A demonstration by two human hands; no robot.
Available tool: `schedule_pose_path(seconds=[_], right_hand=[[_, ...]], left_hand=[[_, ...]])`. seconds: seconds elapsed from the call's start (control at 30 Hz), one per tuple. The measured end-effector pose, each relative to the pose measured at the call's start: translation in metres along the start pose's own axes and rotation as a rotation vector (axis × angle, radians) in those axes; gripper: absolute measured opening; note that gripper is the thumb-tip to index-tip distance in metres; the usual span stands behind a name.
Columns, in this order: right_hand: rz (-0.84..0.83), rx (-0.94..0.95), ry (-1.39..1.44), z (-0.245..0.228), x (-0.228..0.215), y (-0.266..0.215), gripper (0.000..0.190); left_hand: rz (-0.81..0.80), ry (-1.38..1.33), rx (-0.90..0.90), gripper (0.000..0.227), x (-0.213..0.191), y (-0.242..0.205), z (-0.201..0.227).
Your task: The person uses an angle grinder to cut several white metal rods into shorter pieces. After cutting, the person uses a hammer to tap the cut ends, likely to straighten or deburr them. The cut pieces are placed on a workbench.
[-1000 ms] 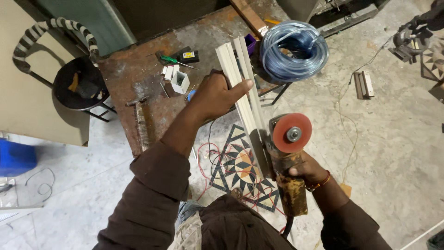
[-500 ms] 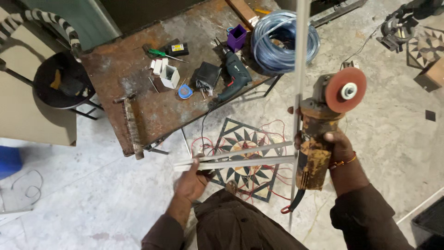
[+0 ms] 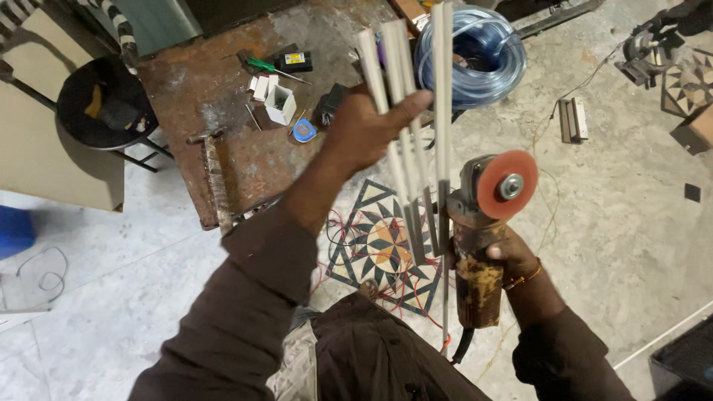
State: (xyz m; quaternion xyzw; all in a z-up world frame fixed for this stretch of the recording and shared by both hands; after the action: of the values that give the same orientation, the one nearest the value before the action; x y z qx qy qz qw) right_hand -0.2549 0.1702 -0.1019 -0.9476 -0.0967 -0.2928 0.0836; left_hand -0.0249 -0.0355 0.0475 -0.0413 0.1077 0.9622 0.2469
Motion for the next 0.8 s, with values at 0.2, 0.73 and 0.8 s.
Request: schedule_pose_path(seconds=[0.2, 0.73, 0.8], right_hand=[[-0.027, -0.043, -0.018, -0.005, 0.002, 0.0, 0.107], [0.091, -0.196, 0.077, -0.052, 0.01, -0.004, 0.106], [0.076, -0.166, 0.073, -0.045, 0.008, -0.003, 0.106]], left_hand=[[0.317, -0.348, -0.139, 0.044, -0.022, -0.036, -0.066], [0.724, -1.19, -0.814, 0.033, -0.023, -0.226, -0.24], [0.749, -1.207, -0.631, 0.028, -0.033, -0.193, -0.226]])
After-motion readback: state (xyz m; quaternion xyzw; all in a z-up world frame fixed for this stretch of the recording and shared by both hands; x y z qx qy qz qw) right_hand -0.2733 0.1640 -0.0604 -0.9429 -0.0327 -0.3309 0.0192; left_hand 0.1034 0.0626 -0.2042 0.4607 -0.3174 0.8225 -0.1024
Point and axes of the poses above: each hand's wrist, its own y-axis towards the middle knuckle, its own x-axis out of the palm, z = x × y, the point moved 2 cm from there along y, towards the middle knuckle, and after that the axes turned 7 degrees about -y, right-handed, at the moved point
